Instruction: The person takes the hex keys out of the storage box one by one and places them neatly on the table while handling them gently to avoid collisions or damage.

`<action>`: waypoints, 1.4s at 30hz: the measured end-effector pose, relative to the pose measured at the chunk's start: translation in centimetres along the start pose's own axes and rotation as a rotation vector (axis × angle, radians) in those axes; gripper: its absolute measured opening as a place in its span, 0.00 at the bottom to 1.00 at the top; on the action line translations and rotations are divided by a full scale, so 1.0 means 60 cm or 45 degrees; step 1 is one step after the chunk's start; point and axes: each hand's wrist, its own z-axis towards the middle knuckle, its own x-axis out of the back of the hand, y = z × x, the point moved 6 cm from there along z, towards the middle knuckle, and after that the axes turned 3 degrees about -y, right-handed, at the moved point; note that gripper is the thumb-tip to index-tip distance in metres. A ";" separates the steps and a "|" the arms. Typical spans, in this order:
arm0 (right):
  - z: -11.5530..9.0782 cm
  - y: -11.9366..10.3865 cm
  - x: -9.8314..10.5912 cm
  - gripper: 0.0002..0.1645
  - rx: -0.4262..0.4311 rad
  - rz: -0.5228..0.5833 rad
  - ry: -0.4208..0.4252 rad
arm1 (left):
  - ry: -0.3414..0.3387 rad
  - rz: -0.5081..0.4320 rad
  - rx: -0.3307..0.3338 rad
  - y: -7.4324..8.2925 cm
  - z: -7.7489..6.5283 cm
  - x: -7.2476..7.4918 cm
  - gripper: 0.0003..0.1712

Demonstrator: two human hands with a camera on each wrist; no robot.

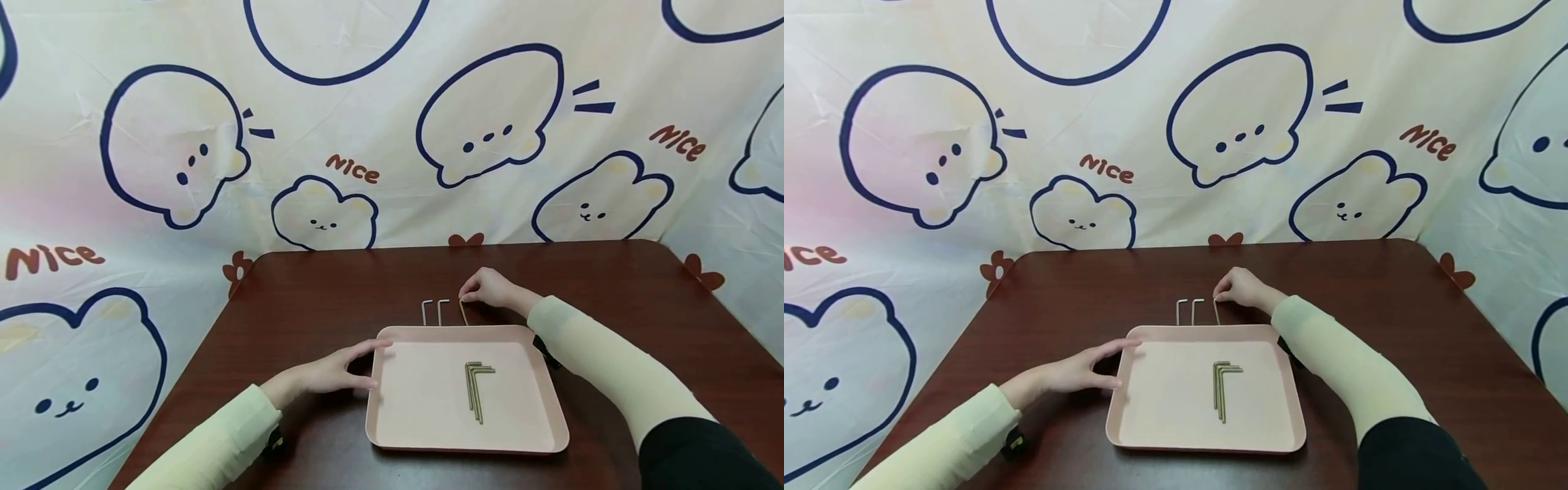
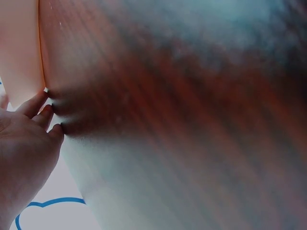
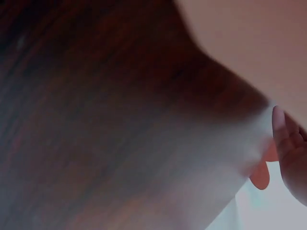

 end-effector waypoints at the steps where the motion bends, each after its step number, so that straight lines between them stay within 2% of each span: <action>1: 0.000 0.002 0.000 0.04 0.009 -0.016 0.010 | 0.000 0.000 0.004 0.000 0.000 0.001 0.42; 7: 0.001 0.008 0.005 0.03 0.056 -0.096 0.076 | 0.011 0.010 0.003 0.004 0.003 0.006 0.42; 15: 0.002 0.018 0.006 0.02 -0.054 -0.054 0.064 | -0.003 0.002 0.006 0.003 0.004 0.005 0.41; 21: 0.001 0.022 0.005 0.02 -0.082 -0.047 0.069 | -0.002 -0.004 0.001 0.004 0.004 0.003 0.40; 35: 0.000 0.019 0.004 0.03 -0.062 -0.045 0.074 | -0.009 0.000 -0.004 0.002 0.003 0.002 0.40; 42: -0.006 0.009 0.021 0.05 -0.041 -0.036 0.066 | -0.023 -0.007 -0.005 0.003 0.001 -0.001 0.41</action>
